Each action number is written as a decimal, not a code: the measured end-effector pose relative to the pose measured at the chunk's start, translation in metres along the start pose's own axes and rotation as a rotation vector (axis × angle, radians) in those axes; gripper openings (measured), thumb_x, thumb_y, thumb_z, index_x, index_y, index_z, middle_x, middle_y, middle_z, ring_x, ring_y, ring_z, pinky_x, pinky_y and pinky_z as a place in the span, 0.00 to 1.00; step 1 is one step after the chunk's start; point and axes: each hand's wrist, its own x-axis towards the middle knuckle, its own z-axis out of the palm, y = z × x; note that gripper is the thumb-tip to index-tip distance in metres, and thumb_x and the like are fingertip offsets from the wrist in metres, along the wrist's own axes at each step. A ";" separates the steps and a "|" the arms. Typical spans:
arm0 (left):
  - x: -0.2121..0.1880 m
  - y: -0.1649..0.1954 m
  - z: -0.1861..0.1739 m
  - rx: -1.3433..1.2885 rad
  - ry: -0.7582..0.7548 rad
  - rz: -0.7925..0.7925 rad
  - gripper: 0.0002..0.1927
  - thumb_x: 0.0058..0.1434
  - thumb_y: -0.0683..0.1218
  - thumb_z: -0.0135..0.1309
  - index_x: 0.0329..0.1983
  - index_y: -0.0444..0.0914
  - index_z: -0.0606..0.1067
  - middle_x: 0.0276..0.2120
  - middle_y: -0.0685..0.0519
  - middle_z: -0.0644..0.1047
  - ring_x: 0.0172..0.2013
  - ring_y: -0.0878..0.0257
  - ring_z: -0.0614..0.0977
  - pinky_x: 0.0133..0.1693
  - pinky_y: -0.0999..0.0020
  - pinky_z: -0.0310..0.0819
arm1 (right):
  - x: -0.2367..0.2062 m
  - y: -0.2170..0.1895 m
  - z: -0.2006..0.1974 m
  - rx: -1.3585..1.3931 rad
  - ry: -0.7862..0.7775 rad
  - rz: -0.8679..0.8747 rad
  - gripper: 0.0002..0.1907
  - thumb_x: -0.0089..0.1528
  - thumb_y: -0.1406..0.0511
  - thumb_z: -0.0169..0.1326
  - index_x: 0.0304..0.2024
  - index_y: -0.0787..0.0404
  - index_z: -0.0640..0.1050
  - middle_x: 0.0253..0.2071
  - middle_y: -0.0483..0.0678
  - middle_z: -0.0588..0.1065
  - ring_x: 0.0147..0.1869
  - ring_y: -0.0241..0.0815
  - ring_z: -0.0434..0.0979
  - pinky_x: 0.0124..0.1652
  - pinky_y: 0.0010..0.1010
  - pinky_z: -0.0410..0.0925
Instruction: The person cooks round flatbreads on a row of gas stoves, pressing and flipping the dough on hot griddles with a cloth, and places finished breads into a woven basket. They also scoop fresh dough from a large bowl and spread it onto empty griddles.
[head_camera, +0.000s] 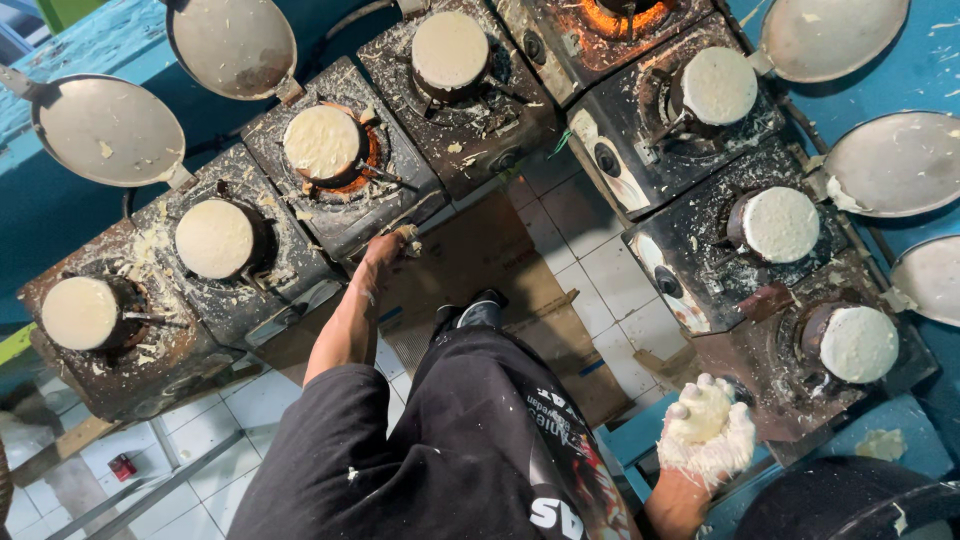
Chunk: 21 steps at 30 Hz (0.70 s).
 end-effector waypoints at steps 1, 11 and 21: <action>0.000 -0.001 0.000 0.010 0.007 0.010 0.16 0.57 0.56 0.62 0.31 0.38 0.78 0.25 0.52 0.77 0.23 0.56 0.80 0.22 0.58 0.69 | 0.001 0.001 0.001 -0.011 0.003 -0.005 0.20 0.70 0.56 0.54 0.56 0.65 0.74 0.59 0.57 0.75 0.57 0.51 0.73 0.52 0.42 0.68; -0.003 -0.009 -0.002 -0.057 -0.329 -0.015 0.15 0.57 0.62 0.58 0.34 0.48 0.78 0.26 0.58 0.80 0.26 0.64 0.80 0.32 0.64 0.69 | -0.018 -0.007 0.082 -0.525 -0.195 -0.301 0.22 0.70 0.59 0.54 0.59 0.70 0.76 0.57 0.62 0.76 0.57 0.55 0.75 0.58 0.49 0.67; -0.019 -0.058 0.076 0.500 -0.578 -0.230 0.15 0.61 0.63 0.54 0.37 0.49 0.75 0.30 0.60 0.80 0.31 0.65 0.80 0.35 0.65 0.66 | -0.053 -0.097 0.081 -0.670 -0.328 -0.746 0.11 0.65 0.66 0.56 0.47 0.66 0.78 0.47 0.56 0.78 0.48 0.58 0.79 0.52 0.52 0.72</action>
